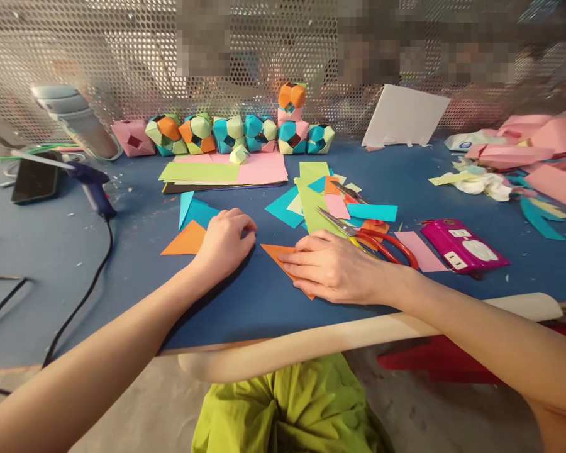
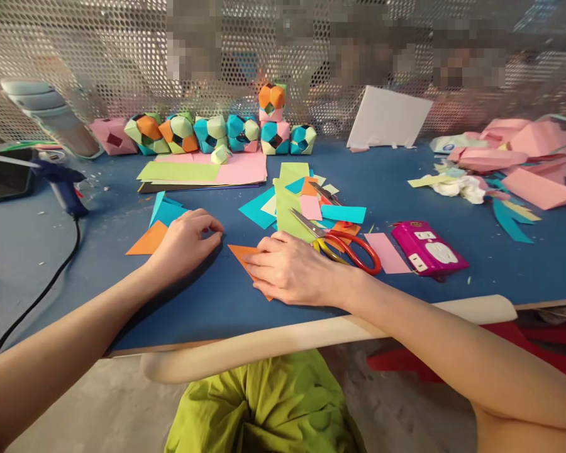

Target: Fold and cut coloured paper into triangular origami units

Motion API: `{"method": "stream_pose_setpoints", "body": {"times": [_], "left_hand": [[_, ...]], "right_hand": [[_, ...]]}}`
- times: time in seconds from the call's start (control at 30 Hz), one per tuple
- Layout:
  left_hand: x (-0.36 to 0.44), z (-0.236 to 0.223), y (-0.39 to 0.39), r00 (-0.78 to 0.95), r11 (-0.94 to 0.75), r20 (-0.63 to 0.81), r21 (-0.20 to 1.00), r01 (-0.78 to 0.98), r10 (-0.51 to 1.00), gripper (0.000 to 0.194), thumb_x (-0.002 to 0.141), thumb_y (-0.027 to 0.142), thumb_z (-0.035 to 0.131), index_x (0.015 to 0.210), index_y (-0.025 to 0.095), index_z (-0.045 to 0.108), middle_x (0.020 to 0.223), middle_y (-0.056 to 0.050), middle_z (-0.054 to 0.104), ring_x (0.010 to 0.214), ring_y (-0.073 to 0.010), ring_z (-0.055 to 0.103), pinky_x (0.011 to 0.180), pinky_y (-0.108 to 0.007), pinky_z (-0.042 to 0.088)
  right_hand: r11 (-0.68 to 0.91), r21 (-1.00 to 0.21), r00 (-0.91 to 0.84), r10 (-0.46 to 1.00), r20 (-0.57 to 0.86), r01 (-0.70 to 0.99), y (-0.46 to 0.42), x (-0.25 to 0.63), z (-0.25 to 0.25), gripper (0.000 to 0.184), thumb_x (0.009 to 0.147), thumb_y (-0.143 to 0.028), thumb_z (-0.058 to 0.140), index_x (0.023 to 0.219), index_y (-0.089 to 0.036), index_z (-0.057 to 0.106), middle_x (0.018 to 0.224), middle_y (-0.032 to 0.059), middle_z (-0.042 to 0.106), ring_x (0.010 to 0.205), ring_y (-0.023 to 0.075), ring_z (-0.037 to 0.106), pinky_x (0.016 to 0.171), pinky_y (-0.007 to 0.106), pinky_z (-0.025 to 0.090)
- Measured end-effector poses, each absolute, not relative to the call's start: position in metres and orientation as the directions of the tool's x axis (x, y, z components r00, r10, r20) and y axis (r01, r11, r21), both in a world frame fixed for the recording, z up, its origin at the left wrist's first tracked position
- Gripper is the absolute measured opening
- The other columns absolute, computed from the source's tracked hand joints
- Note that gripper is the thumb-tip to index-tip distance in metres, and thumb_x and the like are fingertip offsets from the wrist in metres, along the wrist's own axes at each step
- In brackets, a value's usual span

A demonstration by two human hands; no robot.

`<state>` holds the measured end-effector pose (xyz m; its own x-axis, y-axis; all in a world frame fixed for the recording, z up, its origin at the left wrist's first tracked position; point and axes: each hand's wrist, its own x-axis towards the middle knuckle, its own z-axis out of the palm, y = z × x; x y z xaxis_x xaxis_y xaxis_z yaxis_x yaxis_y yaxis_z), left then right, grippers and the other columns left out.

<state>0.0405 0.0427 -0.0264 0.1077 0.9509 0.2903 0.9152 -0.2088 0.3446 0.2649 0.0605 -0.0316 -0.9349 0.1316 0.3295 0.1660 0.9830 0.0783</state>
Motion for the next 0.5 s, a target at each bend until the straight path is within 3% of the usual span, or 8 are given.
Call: {"method": "stream_pose_setpoints", "body": {"times": [0.2,0.33,0.5], "left_hand": [[0.056,-0.028,0.024,0.387,-0.509,0.354,0.38,0.772,0.852,0.017,0.085,0.013,0.048,0.082,0.016,0.065,0.087,-0.005,0.067,0.084,-0.0177,0.06,0.078,-0.029,0.048],[0.063,-0.036,0.016,0.519,-0.57,0.253,0.208,0.795,0.817,0.025,0.093,0.018,0.041,0.084,0.015,0.064,0.084,-0.008,0.065,0.081,-0.0193,0.057,0.072,-0.03,0.048],[0.069,-0.033,0.009,0.506,-0.517,0.164,0.032,0.855,0.847,0.031,0.097,0.028,0.038,0.089,0.014,0.065,0.09,-0.009,0.063,0.083,-0.0206,0.057,0.073,-0.032,0.049]], "right_hand": [[0.973,0.152,-0.957,0.129,0.259,0.172,0.06,0.265,-0.028,0.034,0.1,-0.031,0.04,0.105,-0.013,0.068,0.107,0.0084,0.072,0.09,0.0221,0.058,0.072,0.038,0.041],[0.975,0.132,-0.958,0.143,0.249,0.18,0.059,0.268,-0.028,0.035,0.1,-0.034,0.041,0.111,-0.013,0.066,0.111,0.0098,0.07,0.096,0.0227,0.059,0.077,0.038,0.041],[0.973,0.117,-0.959,0.167,0.23,0.197,0.053,0.281,-0.026,0.034,0.099,-0.033,0.043,0.116,-0.013,0.065,0.119,0.0121,0.068,0.101,0.0229,0.061,0.08,0.039,0.042]]}}
